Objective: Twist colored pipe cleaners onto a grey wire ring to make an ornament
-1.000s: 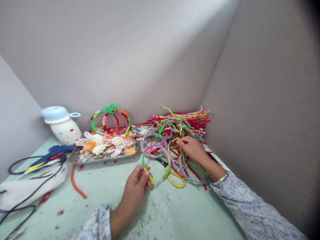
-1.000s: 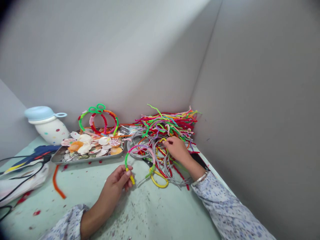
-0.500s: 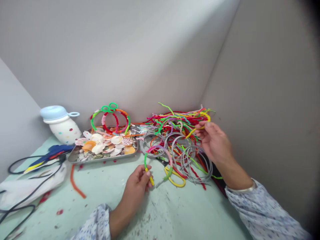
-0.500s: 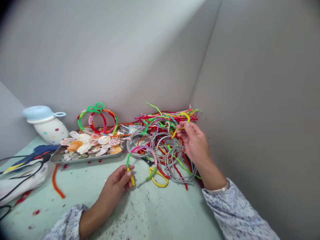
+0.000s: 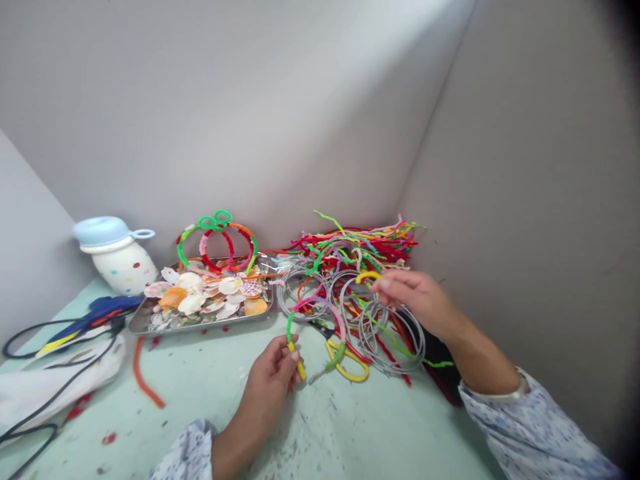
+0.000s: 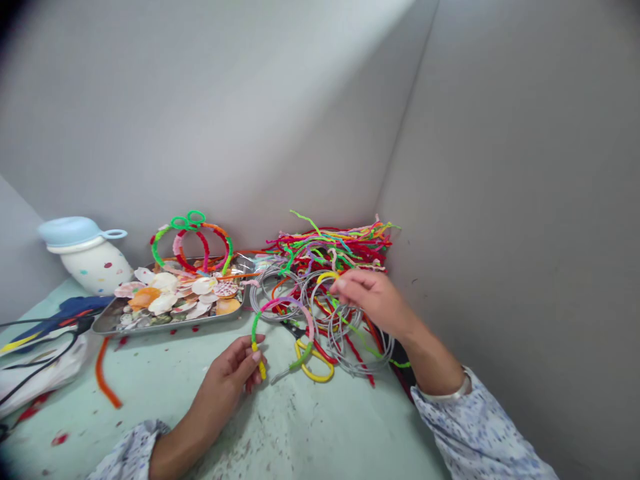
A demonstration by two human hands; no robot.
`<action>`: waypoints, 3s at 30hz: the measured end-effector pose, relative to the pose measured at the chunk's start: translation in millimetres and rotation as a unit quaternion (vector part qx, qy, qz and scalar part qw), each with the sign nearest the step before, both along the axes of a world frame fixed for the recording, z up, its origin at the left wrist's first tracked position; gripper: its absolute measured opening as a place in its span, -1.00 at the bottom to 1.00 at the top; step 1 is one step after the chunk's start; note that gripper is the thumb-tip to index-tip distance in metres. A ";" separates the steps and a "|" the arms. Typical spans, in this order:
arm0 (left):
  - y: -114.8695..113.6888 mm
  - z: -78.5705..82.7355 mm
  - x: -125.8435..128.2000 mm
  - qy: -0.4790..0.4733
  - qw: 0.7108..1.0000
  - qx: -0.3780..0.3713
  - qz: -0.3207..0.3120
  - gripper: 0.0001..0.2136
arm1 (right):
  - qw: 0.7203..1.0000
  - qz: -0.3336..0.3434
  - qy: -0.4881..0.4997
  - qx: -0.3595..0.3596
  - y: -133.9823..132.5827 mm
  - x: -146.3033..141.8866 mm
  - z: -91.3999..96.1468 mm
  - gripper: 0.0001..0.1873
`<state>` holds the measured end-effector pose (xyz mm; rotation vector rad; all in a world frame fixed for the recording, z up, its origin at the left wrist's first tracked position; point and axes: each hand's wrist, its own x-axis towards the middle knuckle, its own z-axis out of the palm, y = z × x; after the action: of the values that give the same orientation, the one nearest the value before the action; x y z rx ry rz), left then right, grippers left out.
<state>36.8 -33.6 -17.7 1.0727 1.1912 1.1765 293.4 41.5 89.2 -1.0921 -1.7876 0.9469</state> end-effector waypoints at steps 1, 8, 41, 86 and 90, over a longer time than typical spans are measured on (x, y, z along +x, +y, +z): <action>-0.3 1.0 0.3 -0.001 1.000 0.001 0.000 -0.65 | 0.996 0.028 -0.079 -0.004 -1.9 -4.3 -1.8 -0.70; -0.6 0.8 -0.2 0.008 1.000 0.002 0.004 -0.63 | 0.950 0.084 -0.300 0.036 -7.0 -25.6 -23.6 -0.68; -1.6 3.6 2.6 0.006 1.000 -0.008 0.021 -0.50 | 0.996 -0.061 -0.064 0.032 -2.5 6.2 13.0 -0.69; 0.1 -8.8 -0.6 0.048 0.998 0.008 0.038 -0.54 | 0.875 -0.454 -0.167 0.016 157.7 60.7 2.5 -0.67; -5.7 -1.3 -6.0 0.148 0.986 0.053 0.063 -0.53 | 0.866 -0.470 -0.144 0.090 150.0 60.6 16.9 -0.73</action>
<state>30.7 -39.3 -19.1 1.3023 1.4563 1.2174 354.0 191.5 106.0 -1.7814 -1.2355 0.0179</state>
